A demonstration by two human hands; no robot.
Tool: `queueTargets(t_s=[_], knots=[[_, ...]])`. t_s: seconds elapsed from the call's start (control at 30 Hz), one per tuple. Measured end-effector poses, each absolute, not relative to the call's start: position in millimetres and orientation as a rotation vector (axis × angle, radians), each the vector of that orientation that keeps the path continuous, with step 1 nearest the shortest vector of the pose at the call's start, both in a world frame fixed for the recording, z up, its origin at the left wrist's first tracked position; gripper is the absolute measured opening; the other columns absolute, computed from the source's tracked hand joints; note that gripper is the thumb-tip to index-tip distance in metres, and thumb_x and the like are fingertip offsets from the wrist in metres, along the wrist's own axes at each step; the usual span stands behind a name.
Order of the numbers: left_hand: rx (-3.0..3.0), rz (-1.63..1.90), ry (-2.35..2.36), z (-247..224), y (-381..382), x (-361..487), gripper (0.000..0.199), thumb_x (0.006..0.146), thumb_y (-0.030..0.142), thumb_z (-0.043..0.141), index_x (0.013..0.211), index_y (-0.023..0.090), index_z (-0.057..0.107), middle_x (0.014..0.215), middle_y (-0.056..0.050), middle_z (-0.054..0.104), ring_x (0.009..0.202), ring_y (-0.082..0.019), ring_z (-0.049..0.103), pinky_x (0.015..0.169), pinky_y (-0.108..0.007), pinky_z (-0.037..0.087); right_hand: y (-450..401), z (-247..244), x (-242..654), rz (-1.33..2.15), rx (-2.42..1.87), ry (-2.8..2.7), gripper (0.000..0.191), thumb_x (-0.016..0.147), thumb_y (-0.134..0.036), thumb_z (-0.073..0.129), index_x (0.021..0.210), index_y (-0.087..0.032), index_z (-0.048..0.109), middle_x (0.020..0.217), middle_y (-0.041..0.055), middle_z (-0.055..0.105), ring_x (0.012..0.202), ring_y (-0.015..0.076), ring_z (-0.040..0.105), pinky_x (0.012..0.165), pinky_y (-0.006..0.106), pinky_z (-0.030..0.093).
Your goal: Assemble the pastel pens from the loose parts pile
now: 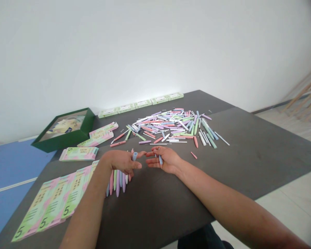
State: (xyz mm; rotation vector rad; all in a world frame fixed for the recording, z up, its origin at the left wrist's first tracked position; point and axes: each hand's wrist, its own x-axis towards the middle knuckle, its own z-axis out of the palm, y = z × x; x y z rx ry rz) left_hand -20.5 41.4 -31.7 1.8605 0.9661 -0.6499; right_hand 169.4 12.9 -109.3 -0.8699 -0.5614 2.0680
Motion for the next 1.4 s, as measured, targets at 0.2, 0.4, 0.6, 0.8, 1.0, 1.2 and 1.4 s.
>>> queueTargets(t_s=[0.2,0.4,0.6,0.8,1.0,1.2,1.4], knots=[[1.78,-0.649,1.023,-27,38,-17,0.085,0.087,0.044,0.042,0.139,0.004,-0.012,0.087,-0.013,0.069,0.077,-0.018,0.062,0.063,-0.022,0.042,14,-108,170,2.08,-0.85,-0.588,0.007,0.088,-0.015,0.039,0.083,-0.016,0.044,0.07,0.0041,0.064,0.054,0.0143,0.064,0.055,0.03,0.052],[1.827,-0.691,1.023,-29,39,-16,0.085,0.087,0.052,0.038,0.14,0.007,-0.011,0.089,-0.012,0.07,0.076,-0.019,0.063,0.065,-0.023,0.044,14,-108,170,2.021,-0.792,-0.64,0.006,0.085,-0.016,0.047,0.08,-0.018,0.043,0.058,-0.0059,0.051,0.051,0.0138,0.064,0.062,0.035,0.052],[1.813,-0.686,1.011,-36,41,-16,0.086,0.086,0.052,0.04,0.14,0.008,-0.011,0.088,-0.012,0.07,0.076,-0.019,0.064,0.065,-0.023,0.046,16,-106,172,1.967,-0.84,-0.578,0.009,0.085,-0.016,0.043,0.077,-0.018,0.044,0.056,-0.0067,0.046,0.048,0.0118,0.061,0.057,0.031,0.051],[1.792,-0.681,0.992,-38,41,-13,0.084,0.087,0.05,0.04,0.141,0.008,-0.01,0.083,-0.012,0.071,0.073,-0.019,0.065,0.064,-0.024,0.047,13,-98,170,1.835,-0.832,-0.652,0.013,0.078,-0.021,0.054,0.072,-0.018,0.043,0.05,-0.0098,0.041,0.031,0.0013,0.028,0.034,0.014,0.025],[1.755,-0.695,1.03,-47,41,-6,0.077,0.085,0.041,0.046,0.142,0.013,0.003,0.08,-0.009,0.069,0.071,-0.022,0.066,0.058,-0.027,0.049,2,-81,167,1.349,-0.848,-1.163,0.009,0.076,-0.026,0.055,0.078,-0.021,0.048,0.049,-0.0093,0.037,0.038,0.006,0.032,0.039,0.019,0.025],[1.72,-0.718,1.088,-54,39,0,0.051,0.082,0.039,0.051,0.126,0.015,0.039,0.072,-0.006,0.067,0.068,-0.022,0.065,0.055,-0.026,0.05,-10,-73,164,1.074,-0.877,-1.486,0.006,0.078,-0.02,0.052,0.084,-0.021,0.051,0.064,-0.0037,0.048,0.056,0.0106,0.044,0.054,0.023,0.034],[1.752,-0.733,1.129,-51,36,5,0.039,0.08,0.042,0.054,0.107,0.013,0.053,0.072,-0.007,0.068,0.064,-0.021,0.063,0.055,-0.027,0.05,-15,-76,164,0.934,-0.912,-1.619,0.005,0.079,-0.02,0.052,0.084,-0.021,0.054,0.069,-0.0018,0.052,0.061,0.0126,0.045,0.058,0.024,0.033]])
